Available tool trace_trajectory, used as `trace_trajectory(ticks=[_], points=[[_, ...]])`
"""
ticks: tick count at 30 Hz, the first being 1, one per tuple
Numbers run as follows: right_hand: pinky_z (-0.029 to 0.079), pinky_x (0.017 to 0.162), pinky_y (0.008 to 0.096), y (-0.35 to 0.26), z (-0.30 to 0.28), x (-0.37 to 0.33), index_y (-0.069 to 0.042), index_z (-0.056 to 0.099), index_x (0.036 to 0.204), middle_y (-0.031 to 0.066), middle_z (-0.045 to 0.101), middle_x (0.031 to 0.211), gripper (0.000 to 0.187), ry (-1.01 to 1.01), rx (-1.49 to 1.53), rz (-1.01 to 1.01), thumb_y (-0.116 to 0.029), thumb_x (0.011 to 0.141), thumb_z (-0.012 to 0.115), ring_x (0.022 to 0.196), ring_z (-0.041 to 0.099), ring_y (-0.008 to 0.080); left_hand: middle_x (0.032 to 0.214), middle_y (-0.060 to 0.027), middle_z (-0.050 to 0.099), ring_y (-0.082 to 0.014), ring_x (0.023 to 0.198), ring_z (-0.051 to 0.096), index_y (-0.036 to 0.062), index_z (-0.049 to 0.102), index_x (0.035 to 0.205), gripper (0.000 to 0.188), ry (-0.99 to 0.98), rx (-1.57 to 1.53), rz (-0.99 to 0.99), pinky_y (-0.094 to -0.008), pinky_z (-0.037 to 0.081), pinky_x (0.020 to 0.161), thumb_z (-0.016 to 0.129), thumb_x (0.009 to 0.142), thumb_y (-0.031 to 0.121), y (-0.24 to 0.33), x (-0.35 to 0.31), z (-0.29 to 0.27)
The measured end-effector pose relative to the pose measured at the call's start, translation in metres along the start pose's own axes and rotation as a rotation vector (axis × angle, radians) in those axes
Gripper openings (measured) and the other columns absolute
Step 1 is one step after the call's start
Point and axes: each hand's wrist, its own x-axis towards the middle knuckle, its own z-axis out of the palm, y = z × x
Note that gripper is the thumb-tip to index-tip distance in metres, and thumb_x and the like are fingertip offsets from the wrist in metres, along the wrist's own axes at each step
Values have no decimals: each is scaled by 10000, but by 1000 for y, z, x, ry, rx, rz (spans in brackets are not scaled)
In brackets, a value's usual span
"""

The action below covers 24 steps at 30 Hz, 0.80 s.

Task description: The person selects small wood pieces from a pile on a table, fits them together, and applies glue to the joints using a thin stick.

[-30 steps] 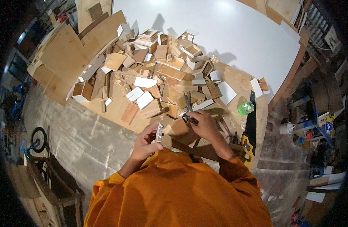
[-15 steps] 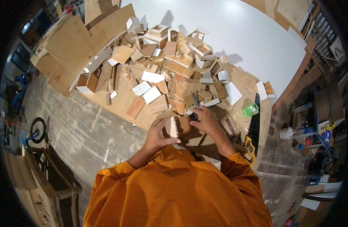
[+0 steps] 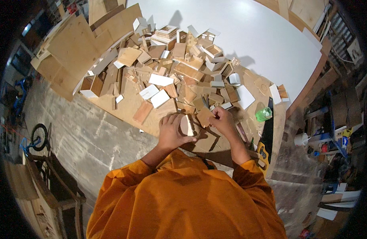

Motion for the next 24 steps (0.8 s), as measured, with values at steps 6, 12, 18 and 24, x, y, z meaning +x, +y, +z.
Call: trace_trajectory(ticks=[6, 12, 18, 24], points=[[448, 564, 357, -1, 16, -8, 0, 515, 836, 123, 539, 664, 177, 79, 2, -24, -98, 758, 640, 594, 576, 230, 1204, -130, 517, -309, 1173, 438, 48, 524, 1205, 966, -32, 134, -69, -502, 268, 989, 817, 454, 580, 7, 10, 19], [449, 578, 394, -20, 23, -16, 12, 509, 838, 167, 551, 675, 198, 146, -159, -110, -112, 751, 635, 608, 568, 317, 1206, -157, 474, -351, 1147, 430, 81, 468, 1284, 1023, 33, 132, -62, -518, 280, 975, 775, 487, 644, 1, 6, 32], [469, 587, 390, -21, 23, -19, 20, 553, 931, 178, 597, 715, 243, 183, -231, -150, -109, 752, 654, 635, 607, 319, 1208, -169, 462, -357, 1146, 428, 86, 412, 1353, 964, -59, 120, -52, -522, 290, 972, 717, 586, 582, -8, -1, 29], [471, 557, 354, -46, 17, -29, 27, 572, 980, 173, 610, 714, 255, 182, -211, -198, -84, 763, 647, 610, 622, 265, 1204, -188, 498, -363, 1146, 443, 44, 480, 1290, 849, 84, -91, -6, -489, 297, 999, 724, 557, 398, -11, -3, 22]])
